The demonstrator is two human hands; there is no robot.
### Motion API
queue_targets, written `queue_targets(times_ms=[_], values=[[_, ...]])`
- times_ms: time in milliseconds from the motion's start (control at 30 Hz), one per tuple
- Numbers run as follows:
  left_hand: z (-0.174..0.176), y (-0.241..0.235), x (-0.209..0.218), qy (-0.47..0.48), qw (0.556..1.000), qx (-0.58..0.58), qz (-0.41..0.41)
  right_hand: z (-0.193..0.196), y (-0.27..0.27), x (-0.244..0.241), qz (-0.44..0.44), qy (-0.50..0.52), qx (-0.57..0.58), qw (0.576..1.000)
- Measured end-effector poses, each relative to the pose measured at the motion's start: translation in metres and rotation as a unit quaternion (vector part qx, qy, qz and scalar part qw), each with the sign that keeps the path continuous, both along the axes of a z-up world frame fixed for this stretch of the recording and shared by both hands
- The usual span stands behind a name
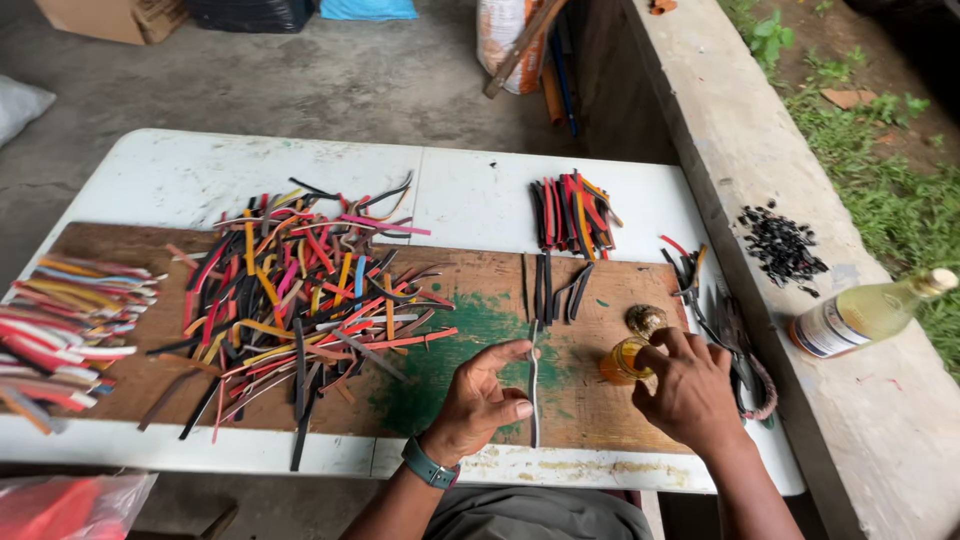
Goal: The person repeatedly picks up thin rubber strips from a pile on a table, dips them into a small jar of amber liquid, and places them on a wooden board. The person handles the strips one at a time, ensuring they are coated before setting them aside.
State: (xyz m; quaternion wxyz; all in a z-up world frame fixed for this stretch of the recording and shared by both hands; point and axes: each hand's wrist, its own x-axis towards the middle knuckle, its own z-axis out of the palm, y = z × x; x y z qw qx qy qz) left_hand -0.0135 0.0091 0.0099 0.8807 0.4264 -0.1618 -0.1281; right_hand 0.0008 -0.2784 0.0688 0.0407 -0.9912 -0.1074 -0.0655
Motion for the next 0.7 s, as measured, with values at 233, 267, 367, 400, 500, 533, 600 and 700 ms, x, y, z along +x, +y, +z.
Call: queue_targets(times_ms=[233, 267, 367, 400, 500, 533, 600, 700], values=[[-0.007, -0.005, 0.012, -0.020, 0.999, -0.028, -0.003, 0.001, 0.002, -0.001, -0.033, 0.006, 0.072, 0.997], [-0.007, -0.007, 0.014, -0.019, 0.999, -0.035, -0.003, 0.004, 0.004, -0.005, -0.046, 0.000, 0.101, 0.994], [-0.003, -0.011, 0.017, -0.027, 0.999, -0.018, 0.017, 0.006, 0.018, -0.030, 0.073, 0.020, 0.412, 0.908], [-0.001, -0.013, 0.018, -0.037, 0.999, -0.018, 0.023, 0.005, 0.024, -0.037, 0.136, 0.029, 0.539, 0.830], [0.010, -0.017, 0.017, -0.057, 0.998, -0.012, 0.028, -0.001, 0.049, -0.052, 0.198, 0.139, 0.612, 0.753], [0.014, -0.019, 0.017, -0.058, 0.998, -0.006, 0.026, -0.002, 0.053, -0.054, 0.191, 0.151, 0.613, 0.752], [0.020, -0.020, 0.014, -0.058, 0.998, 0.000, 0.023, -0.003, 0.060, -0.057, 0.179, 0.176, 0.614, 0.748], [0.027, -0.021, 0.013, -0.060, 0.998, -0.003, 0.022, 0.000, 0.064, -0.055, 0.187, 0.174, 0.595, 0.762]])
